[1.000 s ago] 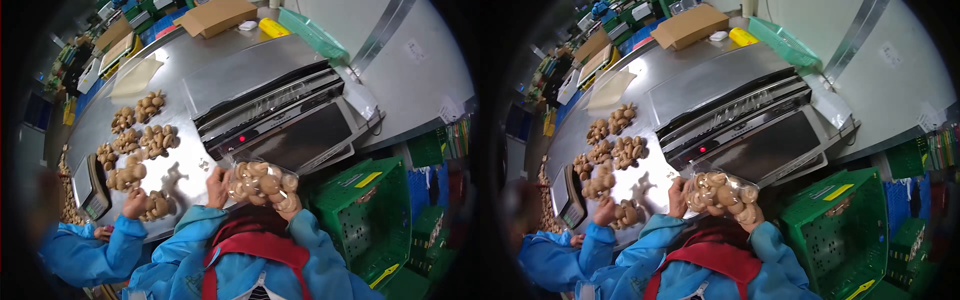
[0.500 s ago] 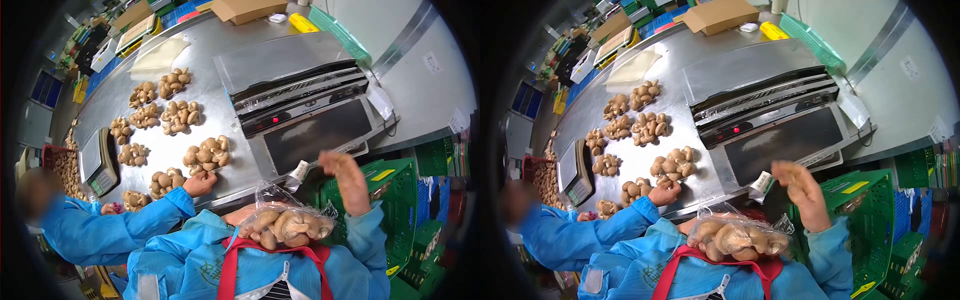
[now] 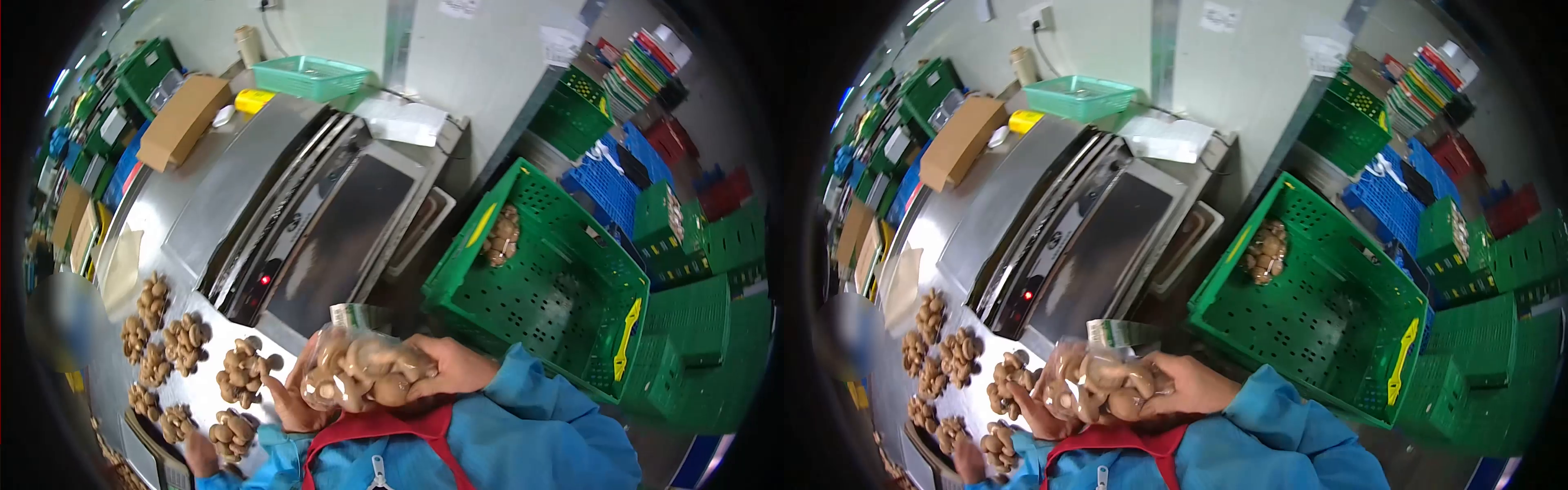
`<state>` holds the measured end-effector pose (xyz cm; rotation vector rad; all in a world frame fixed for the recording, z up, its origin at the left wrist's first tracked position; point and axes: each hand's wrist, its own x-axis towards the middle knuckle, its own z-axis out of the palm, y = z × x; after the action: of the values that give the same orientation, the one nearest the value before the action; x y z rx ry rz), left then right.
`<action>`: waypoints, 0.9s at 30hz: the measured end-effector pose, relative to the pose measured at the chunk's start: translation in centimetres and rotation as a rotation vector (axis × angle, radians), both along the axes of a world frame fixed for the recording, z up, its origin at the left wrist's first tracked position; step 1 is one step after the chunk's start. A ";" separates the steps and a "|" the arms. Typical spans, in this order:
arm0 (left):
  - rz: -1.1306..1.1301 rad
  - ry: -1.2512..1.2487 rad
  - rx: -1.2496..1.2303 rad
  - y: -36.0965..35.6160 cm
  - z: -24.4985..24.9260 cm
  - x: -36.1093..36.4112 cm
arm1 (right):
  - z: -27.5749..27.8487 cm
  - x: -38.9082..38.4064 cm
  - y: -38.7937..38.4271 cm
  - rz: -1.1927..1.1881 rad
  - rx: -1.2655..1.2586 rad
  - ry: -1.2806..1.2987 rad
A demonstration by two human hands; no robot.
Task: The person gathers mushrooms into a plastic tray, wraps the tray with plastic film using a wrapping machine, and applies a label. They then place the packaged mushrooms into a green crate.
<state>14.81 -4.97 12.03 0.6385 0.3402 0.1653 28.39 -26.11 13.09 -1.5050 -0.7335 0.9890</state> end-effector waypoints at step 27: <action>0.524 0.485 0.462 -4.0 -5.5 3.8 | -22.6 25.6 -29.9 -0.841 -0.576 -0.795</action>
<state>18.62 -8.92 6.54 1.0386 0.9546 0.6061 53.94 -56.06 -9.47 -2.4602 -0.2466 -0.1012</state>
